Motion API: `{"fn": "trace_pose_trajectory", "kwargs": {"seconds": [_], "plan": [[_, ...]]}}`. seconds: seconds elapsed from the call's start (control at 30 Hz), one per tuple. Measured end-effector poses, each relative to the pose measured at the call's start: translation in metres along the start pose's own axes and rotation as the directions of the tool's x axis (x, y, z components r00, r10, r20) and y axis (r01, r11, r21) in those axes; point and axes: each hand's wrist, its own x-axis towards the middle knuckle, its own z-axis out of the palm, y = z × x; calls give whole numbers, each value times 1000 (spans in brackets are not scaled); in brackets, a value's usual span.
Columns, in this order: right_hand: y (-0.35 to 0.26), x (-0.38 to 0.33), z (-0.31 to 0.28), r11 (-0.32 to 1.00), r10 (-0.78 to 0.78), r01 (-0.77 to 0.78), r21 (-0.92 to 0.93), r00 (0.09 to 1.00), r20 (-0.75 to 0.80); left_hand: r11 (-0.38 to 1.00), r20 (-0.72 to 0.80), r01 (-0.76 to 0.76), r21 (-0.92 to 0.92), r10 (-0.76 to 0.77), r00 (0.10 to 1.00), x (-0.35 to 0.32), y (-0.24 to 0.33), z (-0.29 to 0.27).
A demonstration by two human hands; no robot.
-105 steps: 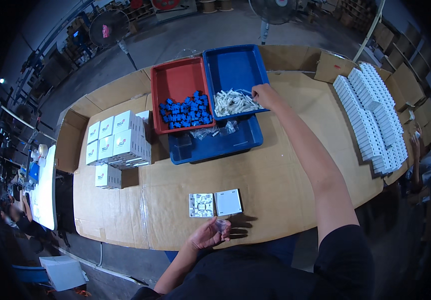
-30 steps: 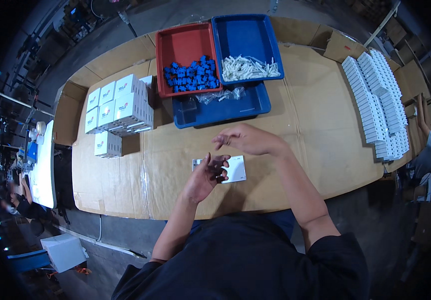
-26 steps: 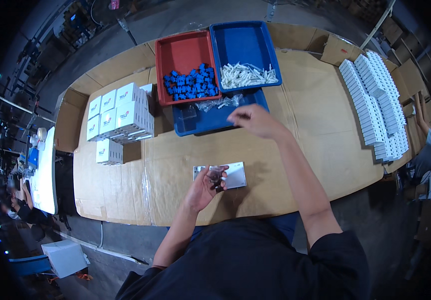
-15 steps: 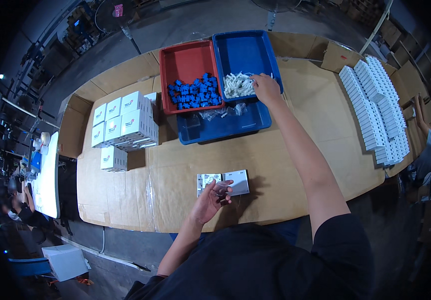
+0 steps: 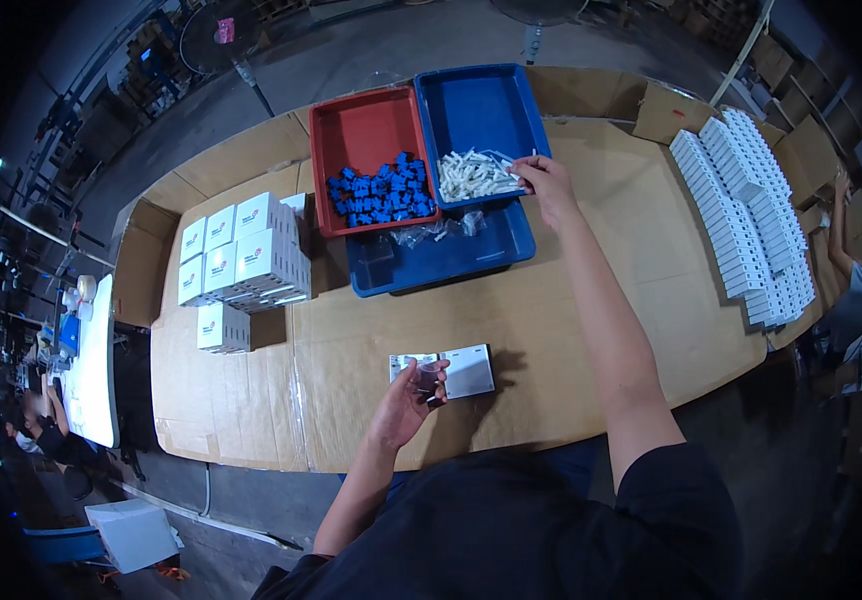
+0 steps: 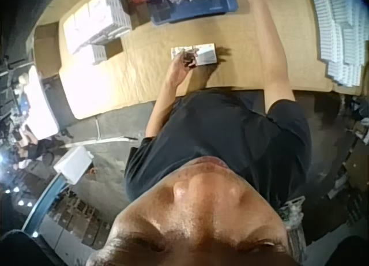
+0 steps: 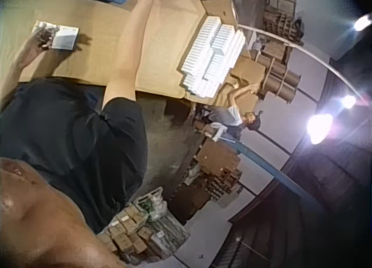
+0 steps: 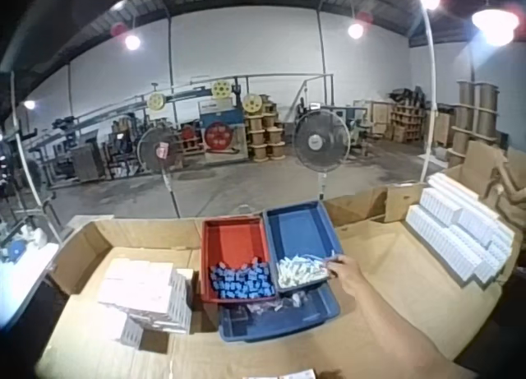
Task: Manually assemble and package electronic components into small cardboard boxes.
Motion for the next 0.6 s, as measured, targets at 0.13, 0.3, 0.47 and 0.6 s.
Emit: {"fn": "trace_pose_trajectory", "kwargs": {"seconds": [0.13,0.3,0.47,0.6], "plan": [[12,-41,-4,914,89,-140,380,985,147,999,-20,-23,-28,22,1000,3,6,12],[3,-149,33,846,205,-314,432,938,280,994,-27,-77,-71,75,997,4,25,23],[3,-201,62,838,231,-386,385,891,392,994,-44,-86,-75,83,996,2,37,26],[-18,-217,84,921,166,-293,257,892,420,994,-49,-110,-25,109,993,-2,43,31]]}}
